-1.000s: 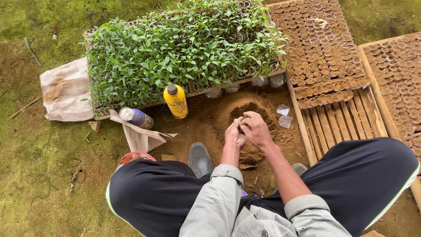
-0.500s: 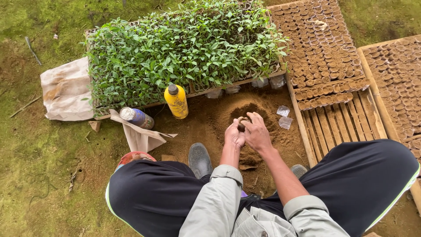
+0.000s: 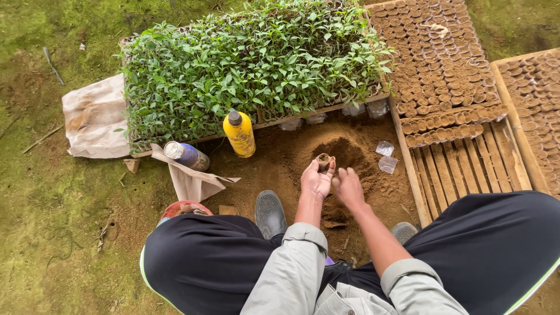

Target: Filling small plastic seedling sleeves with soil and arranging them in a wooden tray.

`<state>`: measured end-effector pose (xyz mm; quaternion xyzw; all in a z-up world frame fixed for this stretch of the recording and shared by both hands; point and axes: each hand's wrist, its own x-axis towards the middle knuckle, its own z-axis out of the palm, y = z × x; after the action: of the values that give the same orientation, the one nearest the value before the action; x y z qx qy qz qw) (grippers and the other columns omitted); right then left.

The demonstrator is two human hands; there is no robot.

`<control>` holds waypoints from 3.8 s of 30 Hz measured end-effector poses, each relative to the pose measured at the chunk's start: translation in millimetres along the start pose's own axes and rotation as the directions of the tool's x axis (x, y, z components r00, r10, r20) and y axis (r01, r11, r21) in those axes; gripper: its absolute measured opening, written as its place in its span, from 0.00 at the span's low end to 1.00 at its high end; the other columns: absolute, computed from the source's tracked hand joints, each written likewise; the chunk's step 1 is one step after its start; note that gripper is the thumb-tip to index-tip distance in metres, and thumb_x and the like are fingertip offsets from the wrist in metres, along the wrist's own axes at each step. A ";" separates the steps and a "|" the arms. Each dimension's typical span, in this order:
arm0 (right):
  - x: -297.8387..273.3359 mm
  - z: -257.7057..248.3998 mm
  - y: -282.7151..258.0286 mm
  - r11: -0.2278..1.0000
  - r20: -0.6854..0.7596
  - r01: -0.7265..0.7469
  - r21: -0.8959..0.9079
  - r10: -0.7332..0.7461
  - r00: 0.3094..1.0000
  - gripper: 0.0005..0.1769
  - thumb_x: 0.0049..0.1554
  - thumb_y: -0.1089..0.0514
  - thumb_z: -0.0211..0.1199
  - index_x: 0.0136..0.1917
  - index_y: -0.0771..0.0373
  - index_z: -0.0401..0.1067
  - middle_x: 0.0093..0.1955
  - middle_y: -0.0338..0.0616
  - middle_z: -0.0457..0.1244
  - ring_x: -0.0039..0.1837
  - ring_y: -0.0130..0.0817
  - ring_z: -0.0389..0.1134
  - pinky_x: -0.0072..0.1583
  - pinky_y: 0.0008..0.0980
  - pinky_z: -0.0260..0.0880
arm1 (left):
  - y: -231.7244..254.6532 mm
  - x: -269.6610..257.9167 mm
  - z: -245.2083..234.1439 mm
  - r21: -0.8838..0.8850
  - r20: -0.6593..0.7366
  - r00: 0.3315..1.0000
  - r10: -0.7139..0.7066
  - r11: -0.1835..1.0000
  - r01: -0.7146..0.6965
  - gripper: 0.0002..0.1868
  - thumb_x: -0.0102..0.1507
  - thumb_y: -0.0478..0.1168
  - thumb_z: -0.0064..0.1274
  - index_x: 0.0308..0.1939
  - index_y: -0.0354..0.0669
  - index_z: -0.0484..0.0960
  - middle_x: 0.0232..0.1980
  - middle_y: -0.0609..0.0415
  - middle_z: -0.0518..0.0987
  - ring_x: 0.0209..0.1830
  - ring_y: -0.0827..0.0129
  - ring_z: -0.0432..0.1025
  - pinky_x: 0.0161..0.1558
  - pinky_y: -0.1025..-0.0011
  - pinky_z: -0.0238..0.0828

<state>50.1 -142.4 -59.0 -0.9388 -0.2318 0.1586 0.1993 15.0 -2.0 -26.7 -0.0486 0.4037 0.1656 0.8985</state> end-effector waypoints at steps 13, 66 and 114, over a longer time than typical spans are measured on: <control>-27.7 14.9 -37.7 0.948 0.229 0.121 -0.296 -0.052 0.972 0.16 0.62 0.60 0.52 0.51 0.73 0.77 0.45 0.52 0.66 0.48 0.47 0.72 0.44 0.41 0.79 | 10.5 -34.0 27.7 0.198 0.161 0.987 -0.002 0.980 -0.031 0.13 0.72 0.39 0.44 0.56 0.41 0.82 0.51 0.40 0.84 0.43 0.57 0.81 0.48 0.66 0.83; -10.6 29.9 -9.7 0.988 0.125 -0.019 -0.153 0.038 0.991 0.27 0.57 0.54 0.64 0.65 0.71 0.69 0.63 0.66 0.61 0.65 0.63 0.66 0.56 0.54 0.77 | -0.1 -18.8 33.5 0.144 0.161 0.987 -0.023 0.990 0.000 0.15 0.73 0.44 0.46 0.55 0.40 0.83 0.52 0.37 0.83 0.44 0.52 0.80 0.49 0.61 0.80; 14.6 -109.2 -104.9 0.732 -0.134 -0.217 0.646 0.389 0.912 0.26 0.49 0.41 0.77 0.56 0.55 0.81 0.47 0.51 0.73 0.53 0.45 0.75 0.54 0.42 0.75 | -13.3 -33.6 36.4 0.109 0.203 0.979 -0.029 0.994 0.007 0.14 0.72 0.43 0.50 0.55 0.39 0.83 0.52 0.39 0.83 0.51 0.53 0.78 0.57 0.57 0.78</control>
<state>66.0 -82.7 80.0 -0.8586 0.0188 0.1316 0.4951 24.5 -15.1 21.9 0.0134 0.3170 0.1397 0.9380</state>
